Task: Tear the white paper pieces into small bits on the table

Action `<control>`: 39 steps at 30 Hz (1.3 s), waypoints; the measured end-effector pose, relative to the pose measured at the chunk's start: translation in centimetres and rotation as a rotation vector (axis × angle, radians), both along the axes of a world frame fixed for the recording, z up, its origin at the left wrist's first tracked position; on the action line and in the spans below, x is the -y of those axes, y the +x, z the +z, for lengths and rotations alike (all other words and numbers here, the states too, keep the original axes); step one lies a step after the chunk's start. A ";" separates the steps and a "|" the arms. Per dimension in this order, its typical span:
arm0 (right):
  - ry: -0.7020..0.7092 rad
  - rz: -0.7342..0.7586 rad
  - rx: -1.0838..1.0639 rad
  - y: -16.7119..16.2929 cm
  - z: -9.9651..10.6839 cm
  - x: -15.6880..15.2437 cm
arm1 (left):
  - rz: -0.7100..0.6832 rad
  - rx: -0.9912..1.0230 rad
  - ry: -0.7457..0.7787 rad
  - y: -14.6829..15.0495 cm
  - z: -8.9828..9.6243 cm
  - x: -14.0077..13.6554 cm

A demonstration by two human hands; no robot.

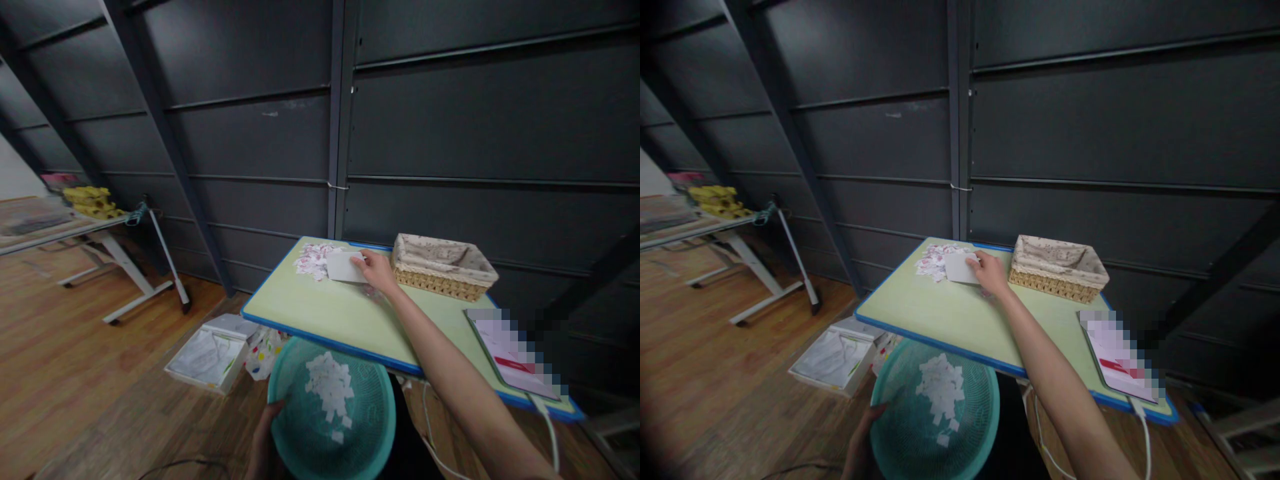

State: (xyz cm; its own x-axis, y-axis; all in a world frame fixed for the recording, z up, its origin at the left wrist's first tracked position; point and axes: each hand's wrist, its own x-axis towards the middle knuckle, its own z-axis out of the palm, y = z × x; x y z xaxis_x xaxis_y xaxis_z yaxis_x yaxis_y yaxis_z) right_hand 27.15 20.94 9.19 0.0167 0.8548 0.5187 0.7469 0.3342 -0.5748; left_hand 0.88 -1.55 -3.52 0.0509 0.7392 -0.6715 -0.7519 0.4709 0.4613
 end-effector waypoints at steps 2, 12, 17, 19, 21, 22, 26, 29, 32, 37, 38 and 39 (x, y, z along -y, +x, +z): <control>-0.011 0.034 -0.009 0.1 -0.1 -0.1 | -0.028 0.028 -0.007 -0.2 0.6 -0.1; -0.039 0.122 -0.135 0.2 0.1 -0.2 | 0.054 -0.012 0.009 -0.5 2.5 -0.2; 0.031 0.079 -0.112 -0.5 -0.8 -0.3 | 0.037 -0.019 0.025 -0.6 2.4 -0.3; 0.051 0.072 -0.050 -1.0 -1.1 -0.3 | 0.022 0.009 0.022 -0.6 2.5 -0.2; 0.059 0.071 0.009 -1.3 -1.4 -0.3 | 0.015 0.014 0.028 -0.4 2.6 -0.1; 0.058 0.071 0.035 -1.4 -1.4 -0.2 | 0.020 -0.001 0.038 -0.4 2.8 0.0; 0.044 0.019 0.113 -1.4 -1.1 0.1 | 0.014 -0.114 0.064 -0.2 3.1 0.3; 0.043 -0.071 0.149 -1.2 -0.6 0.4 | -0.025 -0.166 0.104 -0.3 2.8 0.3; 0.060 -0.086 0.145 -1.3 -0.4 0.6 | -0.036 -0.148 0.105 -0.5 2.2 0.1; 0.075 -0.019 0.146 -2.0 -0.9 0.7 | -0.016 -0.117 0.073 -0.3 2.2 0.0; 0.070 -0.012 0.156 -2.1 -1.0 0.7 | -0.011 -0.111 0.074 -0.2 2.3 0.0; 0.063 -0.006 0.169 -2.2 -1.0 0.7 | -0.014 -0.096 0.065 -0.2 2.5 0.1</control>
State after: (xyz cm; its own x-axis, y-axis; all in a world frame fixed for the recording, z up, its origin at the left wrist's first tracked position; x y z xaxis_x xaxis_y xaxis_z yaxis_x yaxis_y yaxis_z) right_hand 24.96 20.23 8.15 -0.0697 0.8208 0.5669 0.8333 0.3603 -0.4193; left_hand 0.72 -1.61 -1.05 -0.0007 0.7809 -0.6246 -0.6962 0.4480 0.5609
